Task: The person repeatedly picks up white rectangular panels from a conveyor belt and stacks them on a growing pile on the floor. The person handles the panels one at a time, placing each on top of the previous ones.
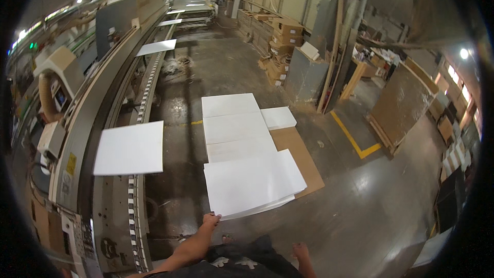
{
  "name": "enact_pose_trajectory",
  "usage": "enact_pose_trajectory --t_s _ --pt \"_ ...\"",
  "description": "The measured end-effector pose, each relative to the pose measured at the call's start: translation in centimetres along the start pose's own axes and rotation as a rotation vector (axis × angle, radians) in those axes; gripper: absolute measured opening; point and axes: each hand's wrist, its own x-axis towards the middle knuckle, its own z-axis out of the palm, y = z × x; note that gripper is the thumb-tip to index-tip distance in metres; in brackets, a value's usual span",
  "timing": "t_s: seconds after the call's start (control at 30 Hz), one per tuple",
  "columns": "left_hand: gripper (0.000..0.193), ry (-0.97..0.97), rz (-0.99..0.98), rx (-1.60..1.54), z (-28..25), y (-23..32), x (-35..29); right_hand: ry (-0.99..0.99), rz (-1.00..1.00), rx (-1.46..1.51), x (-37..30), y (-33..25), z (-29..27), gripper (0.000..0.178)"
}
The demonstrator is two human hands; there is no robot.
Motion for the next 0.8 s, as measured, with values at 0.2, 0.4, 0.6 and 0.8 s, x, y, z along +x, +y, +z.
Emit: enact_pose_trajectory --t_s 0.2,0.4,0.6,0.8 --pt "0.040 0.315 0.243 0.141 -5.2 -7.4 -3.8 -0.010 -0.096 0.041 8.3 -11.0 -2.7 0.046" --pt "0.041 0.425 0.217 0.198 -14.1 -11.5 -14.2 0.470 -0.424 -0.294 13.1 -17.6 3.5 0.050" --pt "0.025 0.616 0.337 -0.150 -24.5 -12.5 -29.5 0.027 -0.241 -0.168 12.0 -20.8 13.6 0.061" --pt "0.025 0.983 0.432 -0.114 -29.2 -12.5 -40.6 -0.445 -0.114 0.838 6.2 -17.2 25.2 0.077"
